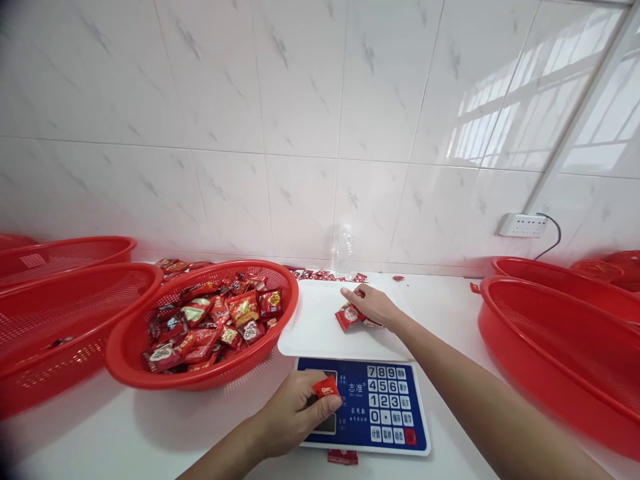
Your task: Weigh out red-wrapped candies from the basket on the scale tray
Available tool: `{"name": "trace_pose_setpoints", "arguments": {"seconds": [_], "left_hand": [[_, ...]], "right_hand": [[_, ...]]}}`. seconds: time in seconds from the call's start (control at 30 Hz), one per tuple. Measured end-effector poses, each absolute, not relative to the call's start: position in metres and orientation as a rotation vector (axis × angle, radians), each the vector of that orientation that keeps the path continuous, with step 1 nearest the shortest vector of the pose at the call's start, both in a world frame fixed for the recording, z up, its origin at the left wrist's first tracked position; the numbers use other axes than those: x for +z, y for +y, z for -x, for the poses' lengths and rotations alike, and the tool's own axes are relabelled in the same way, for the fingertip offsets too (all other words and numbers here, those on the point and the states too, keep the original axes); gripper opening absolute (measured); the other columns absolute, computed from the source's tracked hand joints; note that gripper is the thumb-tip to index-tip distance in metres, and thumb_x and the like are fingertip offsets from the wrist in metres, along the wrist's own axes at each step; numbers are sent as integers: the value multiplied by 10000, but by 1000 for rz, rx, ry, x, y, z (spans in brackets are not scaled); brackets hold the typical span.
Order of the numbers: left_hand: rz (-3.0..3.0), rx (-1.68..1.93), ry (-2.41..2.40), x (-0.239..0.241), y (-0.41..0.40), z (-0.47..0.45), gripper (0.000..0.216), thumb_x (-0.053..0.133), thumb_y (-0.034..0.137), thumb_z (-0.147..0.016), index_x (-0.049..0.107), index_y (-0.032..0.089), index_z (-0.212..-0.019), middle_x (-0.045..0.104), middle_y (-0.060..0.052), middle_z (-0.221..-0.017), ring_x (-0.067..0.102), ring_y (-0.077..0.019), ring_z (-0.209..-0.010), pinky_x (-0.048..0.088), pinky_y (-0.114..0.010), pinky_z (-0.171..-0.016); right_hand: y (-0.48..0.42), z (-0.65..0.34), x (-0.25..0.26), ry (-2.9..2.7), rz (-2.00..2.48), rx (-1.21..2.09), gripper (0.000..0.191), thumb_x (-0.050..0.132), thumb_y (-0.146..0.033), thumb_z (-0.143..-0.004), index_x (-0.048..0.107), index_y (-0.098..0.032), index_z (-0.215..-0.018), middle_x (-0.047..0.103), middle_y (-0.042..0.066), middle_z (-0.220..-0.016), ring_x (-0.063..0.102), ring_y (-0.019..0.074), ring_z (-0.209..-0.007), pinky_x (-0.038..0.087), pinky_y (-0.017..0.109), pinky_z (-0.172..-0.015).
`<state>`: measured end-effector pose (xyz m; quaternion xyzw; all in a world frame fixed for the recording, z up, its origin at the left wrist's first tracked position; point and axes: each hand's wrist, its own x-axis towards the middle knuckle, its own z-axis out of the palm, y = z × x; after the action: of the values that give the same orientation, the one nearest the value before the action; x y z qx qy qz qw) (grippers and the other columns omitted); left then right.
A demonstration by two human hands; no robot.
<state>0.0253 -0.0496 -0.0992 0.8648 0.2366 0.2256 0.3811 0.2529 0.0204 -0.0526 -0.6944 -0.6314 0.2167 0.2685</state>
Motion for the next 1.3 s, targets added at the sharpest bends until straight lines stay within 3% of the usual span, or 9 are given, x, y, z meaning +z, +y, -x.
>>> {"name": "trace_pose_setpoints", "arguments": {"seconds": [0.1, 0.17, 0.4, 0.53, 0.9, 1.07, 1.3], "left_hand": [[-2219, 576, 608, -100, -49, -25, 420, 369, 481, -902, 380, 166, -625, 400, 36, -626, 365, -84, -577, 250, -217, -533], [-2222, 567, 615, -100, -49, -26, 423, 364, 485, -903, 386, 165, -627, 410, 34, -628, 368, -84, -574, 250, -217, -530], [-2301, 561, 643, -100, -48, -26, 436, 359, 489, -904, 402, 164, -617, 453, 25, -636, 388, -90, -586, 262, -221, -548], [-2309, 551, 664, -100, -49, -26, 431, 361, 492, -903, 412, 165, -626, 459, 25, -644, 389, -92, -593, 261, -220, -547], [-2279, 533, 646, -98, -49, -26, 437, 364, 504, -897, 391, 167, -621, 424, 31, -636, 375, -92, -594, 253, -222, -545], [-2263, 534, 642, -97, -48, -26, 434, 355, 502, -900, 381, 168, -624, 424, 30, -644, 375, -94, -600, 259, -223, -551], [-2272, 512, 645, -97, -49, -26, 448, 342, 523, -894, 403, 167, -628, 451, 20, -656, 385, -100, -603, 267, -225, -551]], "right_hand": [[19, -251, -53, -1807, 1815, 627, 422, 646, -602, -619, 536, -233, -790, 638, -7, -709, 544, 157, -622, 369, 251, -537], [20, -249, -55, -1848, 1779, 608, 361, 707, -503, -587, 519, -230, -729, 615, -26, -677, 522, 142, -606, 353, 240, -529], [24, -245, -67, -1791, 1735, 473, 189, 607, -347, -765, 525, -177, -744, 568, -33, -688, 497, 98, -585, 383, 240, -568], [24, -247, -69, -1715, 1702, 389, 173, 612, -323, -783, 541, -166, -764, 553, -39, -691, 492, 94, -601, 394, 245, -592], [24, -298, -46, -1356, 1666, 410, 213, 575, -362, -813, 495, -165, -799, 438, -91, -559, 416, 37, -410, 342, 167, -394], [11, -332, -28, -1280, 1729, 281, 252, 538, -454, -771, 469, -213, -787, 461, -75, -509, 458, 85, -383, 342, 209, -375], [-18, -413, -16, -1193, 1980, -189, 210, 530, -380, -764, 575, -201, -864, 617, 65, -737, 569, 200, -616, 402, 329, -534]]}}
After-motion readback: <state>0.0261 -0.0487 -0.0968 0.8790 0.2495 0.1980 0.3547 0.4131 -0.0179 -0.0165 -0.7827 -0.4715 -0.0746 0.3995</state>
